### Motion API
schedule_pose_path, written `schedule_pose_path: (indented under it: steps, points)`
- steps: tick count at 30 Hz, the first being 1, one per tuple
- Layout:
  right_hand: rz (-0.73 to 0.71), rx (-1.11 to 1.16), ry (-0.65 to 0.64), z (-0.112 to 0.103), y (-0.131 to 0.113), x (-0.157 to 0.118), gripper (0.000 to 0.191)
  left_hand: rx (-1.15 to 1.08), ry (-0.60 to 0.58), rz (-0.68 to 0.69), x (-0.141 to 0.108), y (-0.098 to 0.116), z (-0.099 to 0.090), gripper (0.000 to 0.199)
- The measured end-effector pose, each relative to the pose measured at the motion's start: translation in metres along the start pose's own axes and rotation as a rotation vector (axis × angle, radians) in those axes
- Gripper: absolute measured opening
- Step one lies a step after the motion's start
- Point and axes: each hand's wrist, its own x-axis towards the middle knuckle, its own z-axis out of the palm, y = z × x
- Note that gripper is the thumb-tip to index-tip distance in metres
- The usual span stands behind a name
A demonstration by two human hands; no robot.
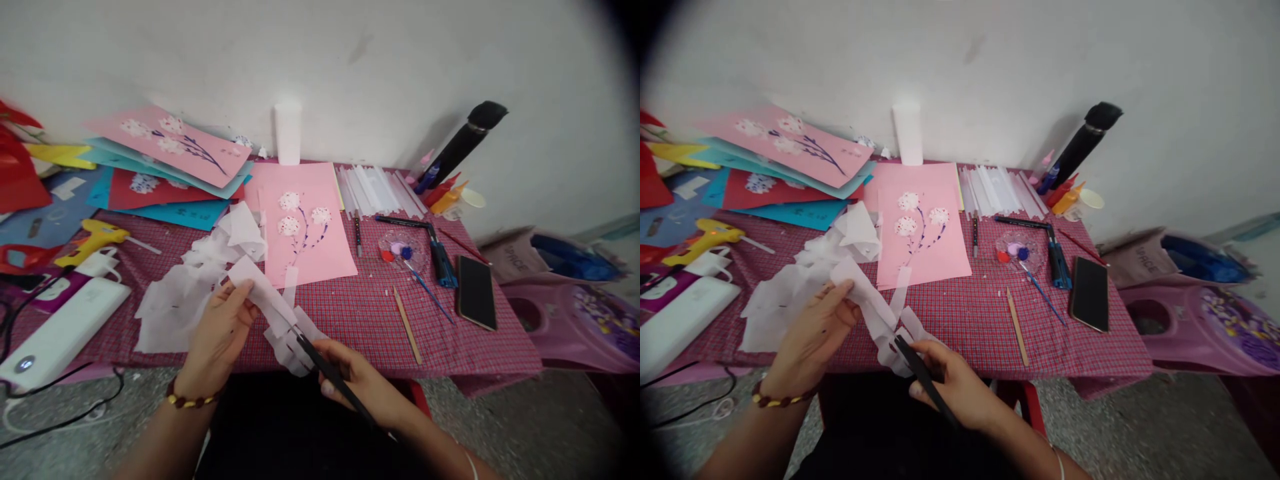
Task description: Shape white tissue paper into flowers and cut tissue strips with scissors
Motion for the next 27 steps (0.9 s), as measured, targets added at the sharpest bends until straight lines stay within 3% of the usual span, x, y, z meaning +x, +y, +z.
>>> schedule_pose_path:
  steps: [10, 18, 27]
  points:
    - [0.03, -0.025, 0.004, 0.0, 0.001, -0.002, 0.054, 0.03, -0.021, 0.024, -0.001, 0.001, -0.001, 0.013]
    - [0.004, -0.076, -0.106, 0.0, -0.017, -0.002, 0.061, 0.08, -0.091, 0.02, -0.007, -0.001, -0.003, 0.037]
    - [-0.01, -0.081, -0.079, 0.005, -0.017, 0.001, 0.062, 0.042, -0.09, 0.012, -0.018, -0.022, -0.004, 0.042]
